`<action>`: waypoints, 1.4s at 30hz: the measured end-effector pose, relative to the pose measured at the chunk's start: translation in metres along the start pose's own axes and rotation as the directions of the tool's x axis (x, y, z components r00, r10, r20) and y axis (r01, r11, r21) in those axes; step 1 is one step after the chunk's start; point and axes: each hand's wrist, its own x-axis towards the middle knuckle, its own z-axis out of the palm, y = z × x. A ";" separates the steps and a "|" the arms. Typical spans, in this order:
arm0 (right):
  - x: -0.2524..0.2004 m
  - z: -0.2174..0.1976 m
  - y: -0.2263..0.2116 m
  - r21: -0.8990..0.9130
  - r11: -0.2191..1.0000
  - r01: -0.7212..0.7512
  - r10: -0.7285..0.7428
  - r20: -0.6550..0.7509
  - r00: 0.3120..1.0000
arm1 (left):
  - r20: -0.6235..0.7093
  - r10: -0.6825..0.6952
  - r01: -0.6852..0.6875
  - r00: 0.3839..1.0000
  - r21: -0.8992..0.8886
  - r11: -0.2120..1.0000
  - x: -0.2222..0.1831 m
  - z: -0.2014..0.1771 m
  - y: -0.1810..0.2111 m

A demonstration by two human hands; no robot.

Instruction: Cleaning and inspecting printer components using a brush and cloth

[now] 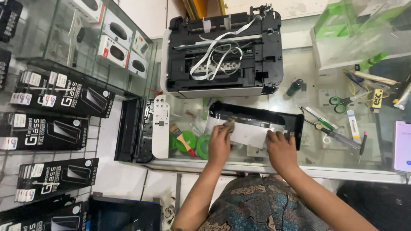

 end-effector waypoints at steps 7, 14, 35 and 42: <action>0.000 0.013 0.021 0.113 0.989 -0.092 0.104 -0.100 0.990 | -0.212 -0.065 0.089 0.975 0.110 0.990 -0.027 -0.017 -0.013; 0.030 -0.070 -0.068 0.631 0.775 -0.037 0.064 -0.020 0.998 | -0.020 -0.141 0.138 0.990 -0.121 0.983 -0.009 -0.039 -0.031; 0.093 -0.003 -0.176 0.623 0.780 -0.057 0.021 0.064 0.998 | 0.092 -0.136 0.164 0.986 -0.468 0.869 -0.021 -0.014 -0.073; 0.105 -0.013 -0.177 0.894 -0.135 -0.427 0.198 0.447 0.873 | 0.090 -0.137 0.164 0.986 -0.469 0.868 -0.025 -0.002 -0.087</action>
